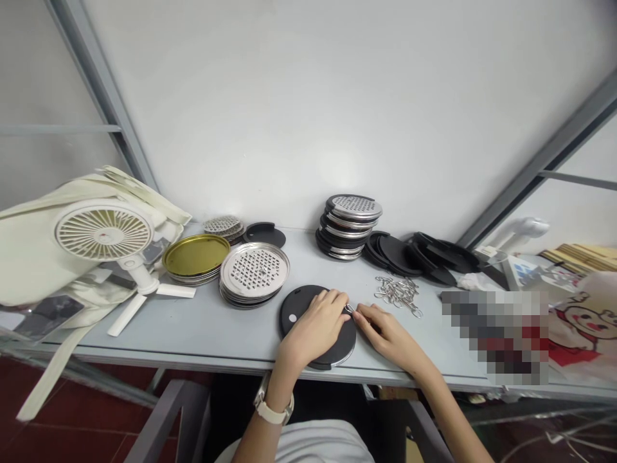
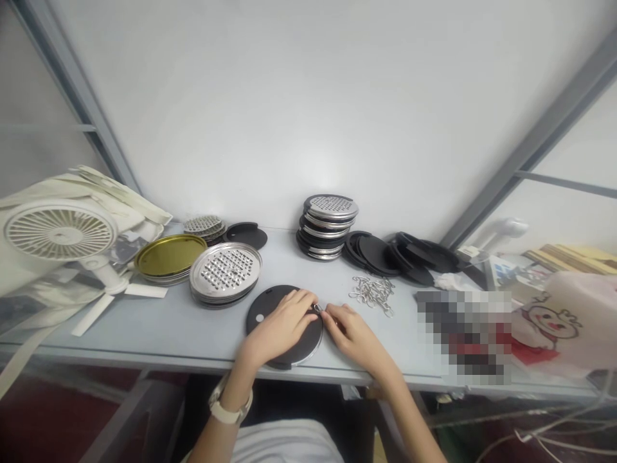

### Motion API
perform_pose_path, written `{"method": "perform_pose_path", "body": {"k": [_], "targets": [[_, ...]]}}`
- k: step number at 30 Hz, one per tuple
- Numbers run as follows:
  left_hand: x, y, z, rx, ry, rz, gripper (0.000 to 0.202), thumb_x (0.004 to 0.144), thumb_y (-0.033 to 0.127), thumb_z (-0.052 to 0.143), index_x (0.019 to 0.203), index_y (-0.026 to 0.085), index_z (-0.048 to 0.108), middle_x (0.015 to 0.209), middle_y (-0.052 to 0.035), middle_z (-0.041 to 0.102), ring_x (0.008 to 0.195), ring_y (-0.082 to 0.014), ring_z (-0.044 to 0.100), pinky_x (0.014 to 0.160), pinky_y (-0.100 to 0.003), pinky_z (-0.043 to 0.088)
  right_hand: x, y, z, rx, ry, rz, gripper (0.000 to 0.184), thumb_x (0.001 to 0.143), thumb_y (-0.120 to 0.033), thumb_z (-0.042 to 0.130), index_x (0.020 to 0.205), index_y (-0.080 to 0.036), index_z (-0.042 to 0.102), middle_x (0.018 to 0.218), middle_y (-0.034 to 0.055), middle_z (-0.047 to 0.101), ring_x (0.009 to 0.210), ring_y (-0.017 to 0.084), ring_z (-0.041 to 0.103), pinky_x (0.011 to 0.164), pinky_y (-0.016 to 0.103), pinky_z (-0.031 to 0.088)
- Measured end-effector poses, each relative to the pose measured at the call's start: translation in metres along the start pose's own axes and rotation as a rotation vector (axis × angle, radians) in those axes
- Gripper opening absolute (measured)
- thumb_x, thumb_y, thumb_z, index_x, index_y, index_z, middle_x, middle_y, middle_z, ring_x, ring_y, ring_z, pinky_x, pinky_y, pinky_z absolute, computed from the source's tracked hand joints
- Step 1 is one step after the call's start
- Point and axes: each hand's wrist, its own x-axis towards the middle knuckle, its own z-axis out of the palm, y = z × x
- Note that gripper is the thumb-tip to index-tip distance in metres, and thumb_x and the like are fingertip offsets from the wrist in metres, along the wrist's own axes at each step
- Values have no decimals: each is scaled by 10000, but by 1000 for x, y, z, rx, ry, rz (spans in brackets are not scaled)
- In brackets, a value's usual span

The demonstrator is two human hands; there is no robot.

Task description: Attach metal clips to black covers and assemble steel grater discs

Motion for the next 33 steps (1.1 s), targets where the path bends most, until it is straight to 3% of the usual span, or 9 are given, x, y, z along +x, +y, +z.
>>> {"method": "perform_pose_path", "body": {"k": [33], "targets": [[0,1,-1,19,-20,-3,122,975,227,384,1043,200,482,1100,-57,537,1052,-211,480,938,-372,404,-1,1,-1,11,61,30,309,994,-331,322,721,-222,417,652,-4,511,663,177,515,612,283,395]]}}
